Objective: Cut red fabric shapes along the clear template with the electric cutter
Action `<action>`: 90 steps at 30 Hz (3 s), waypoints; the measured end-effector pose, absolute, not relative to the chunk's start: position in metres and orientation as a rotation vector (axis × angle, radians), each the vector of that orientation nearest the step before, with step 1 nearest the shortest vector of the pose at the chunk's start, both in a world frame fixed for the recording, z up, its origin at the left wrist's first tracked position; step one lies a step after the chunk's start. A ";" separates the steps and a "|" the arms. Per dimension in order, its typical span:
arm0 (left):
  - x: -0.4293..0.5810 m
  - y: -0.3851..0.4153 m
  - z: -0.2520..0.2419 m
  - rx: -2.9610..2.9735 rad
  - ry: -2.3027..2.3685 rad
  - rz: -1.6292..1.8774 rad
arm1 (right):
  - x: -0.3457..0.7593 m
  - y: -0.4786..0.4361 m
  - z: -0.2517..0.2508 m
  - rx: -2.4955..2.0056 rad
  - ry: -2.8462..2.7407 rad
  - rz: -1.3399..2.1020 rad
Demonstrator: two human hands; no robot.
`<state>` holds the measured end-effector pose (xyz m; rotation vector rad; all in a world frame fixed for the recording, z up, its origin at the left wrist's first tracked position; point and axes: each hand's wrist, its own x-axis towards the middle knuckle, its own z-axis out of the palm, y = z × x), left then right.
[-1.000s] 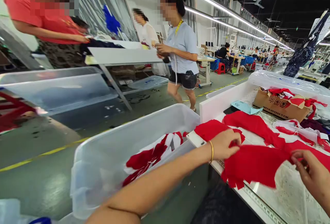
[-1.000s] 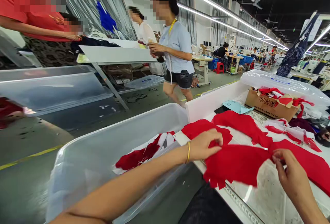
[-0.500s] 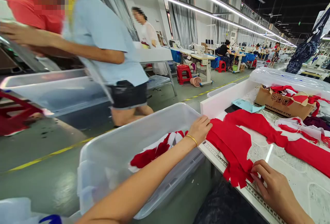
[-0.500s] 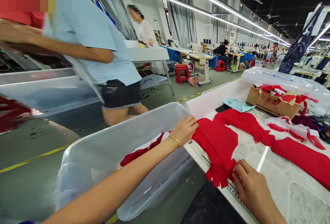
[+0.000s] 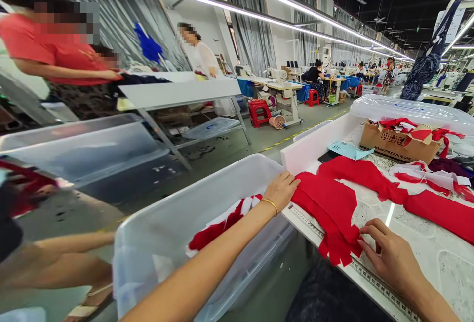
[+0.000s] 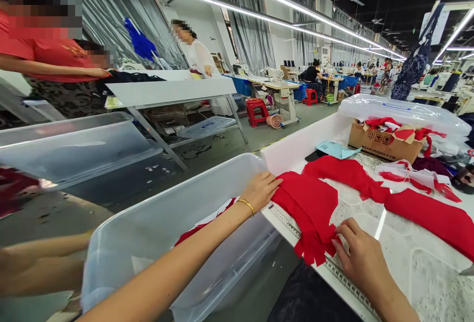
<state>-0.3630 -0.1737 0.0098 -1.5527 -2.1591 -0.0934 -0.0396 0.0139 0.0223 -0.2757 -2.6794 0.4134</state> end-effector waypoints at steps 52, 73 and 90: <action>-0.198 0.005 0.024 -2.225 -1.624 -0.183 | 0.059 0.086 0.011 -0.868 -2.415 0.362; -0.163 0.068 0.027 -2.238 -1.597 -0.207 | 0.058 0.082 0.014 -0.844 -2.382 0.380; -0.174 -0.078 0.026 -2.387 -1.594 -0.348 | 0.065 0.087 0.018 -0.927 -2.151 0.367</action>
